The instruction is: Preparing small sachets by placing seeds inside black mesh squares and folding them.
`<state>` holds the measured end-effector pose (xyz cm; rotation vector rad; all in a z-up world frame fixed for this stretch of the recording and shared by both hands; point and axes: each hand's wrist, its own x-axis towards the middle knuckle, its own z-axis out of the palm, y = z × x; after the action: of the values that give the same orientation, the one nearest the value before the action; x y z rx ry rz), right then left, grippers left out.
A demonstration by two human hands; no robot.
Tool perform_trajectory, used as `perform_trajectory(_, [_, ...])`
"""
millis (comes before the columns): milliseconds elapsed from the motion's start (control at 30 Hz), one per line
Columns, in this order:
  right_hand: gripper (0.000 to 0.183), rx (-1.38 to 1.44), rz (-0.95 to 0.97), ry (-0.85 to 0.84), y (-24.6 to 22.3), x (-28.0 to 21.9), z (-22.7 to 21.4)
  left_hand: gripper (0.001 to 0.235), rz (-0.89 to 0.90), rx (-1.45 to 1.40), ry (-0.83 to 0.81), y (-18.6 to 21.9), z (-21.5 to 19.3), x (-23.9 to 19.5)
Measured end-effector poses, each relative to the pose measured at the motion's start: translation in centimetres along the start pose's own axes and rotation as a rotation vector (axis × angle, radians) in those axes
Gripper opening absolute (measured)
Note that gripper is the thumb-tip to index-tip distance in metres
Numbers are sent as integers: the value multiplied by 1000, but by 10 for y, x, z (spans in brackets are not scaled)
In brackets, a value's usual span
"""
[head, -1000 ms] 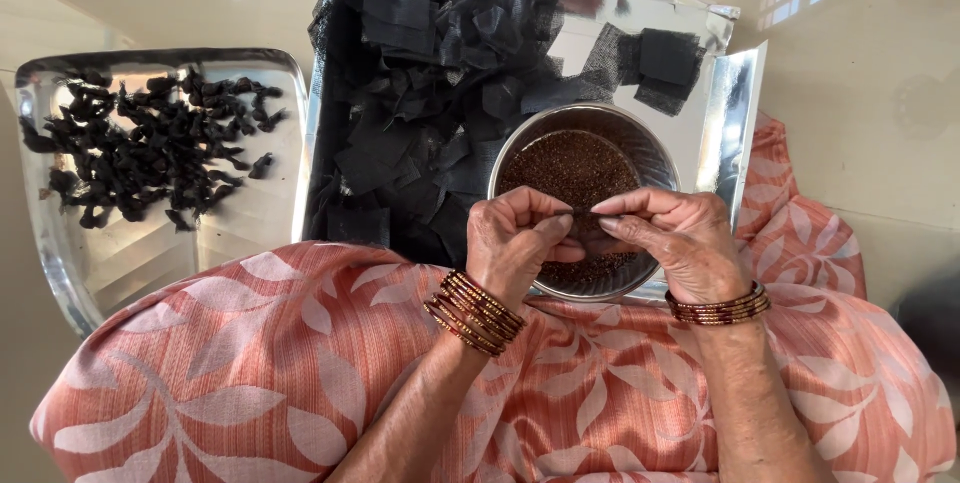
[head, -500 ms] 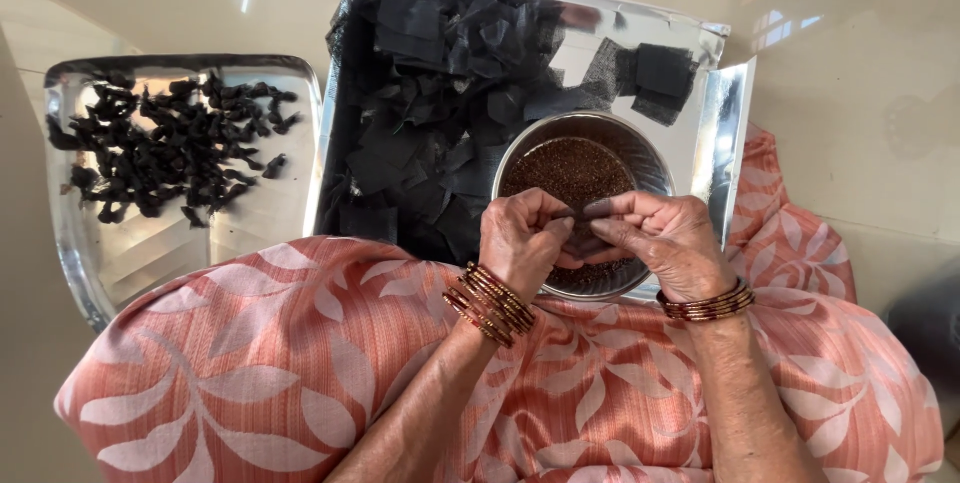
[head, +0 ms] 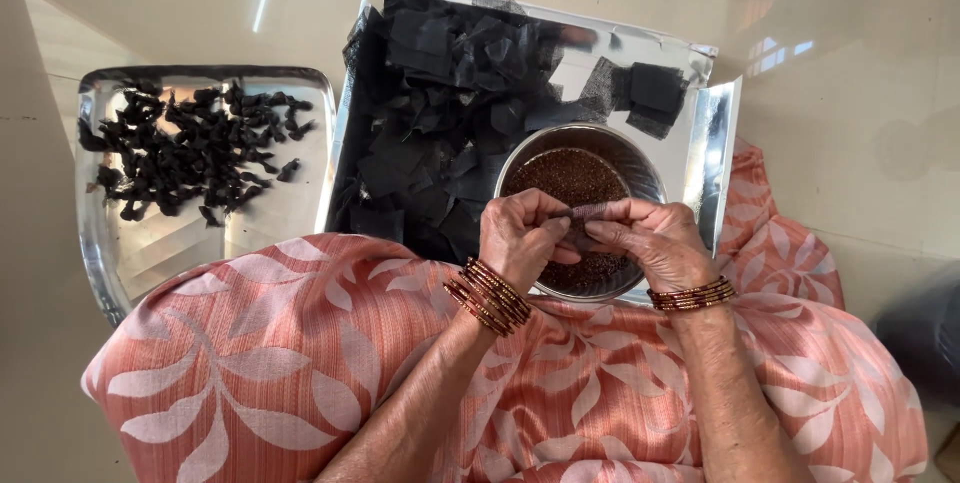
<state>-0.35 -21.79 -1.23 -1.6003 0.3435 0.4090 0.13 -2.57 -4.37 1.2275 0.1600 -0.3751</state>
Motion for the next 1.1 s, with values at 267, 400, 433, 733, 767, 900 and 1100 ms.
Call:
perform_trajectory(267, [19,7,36,-11,11,4,-2,10,11,239,78,17,4,-4])
perform_trajectory(400, [21,32,39,-20,13,6,-8,8,20,126,13,7,0,-2])
perform_trajectory(433, [21,31,40,-21,15,7,-10,8,20,125,15,6,-1,-2])
perform_trajectory(733, [23,221,120,-70,30,13,-25,10,-197,-411,-11,-1,-13,1])
perform_trajectory(767, [23,234,125,-76,34,15,-28,10,-202,-437,-28,-2,-13,1])
perform_trajectory(900, [24,290,148,-85,38,17,-29,12,-220,-488,-36,-4,-13,2])
perform_trajectory(1100, [23,398,173,-92,45,21,-26,15,-214,-518,-23,2,-13,1])
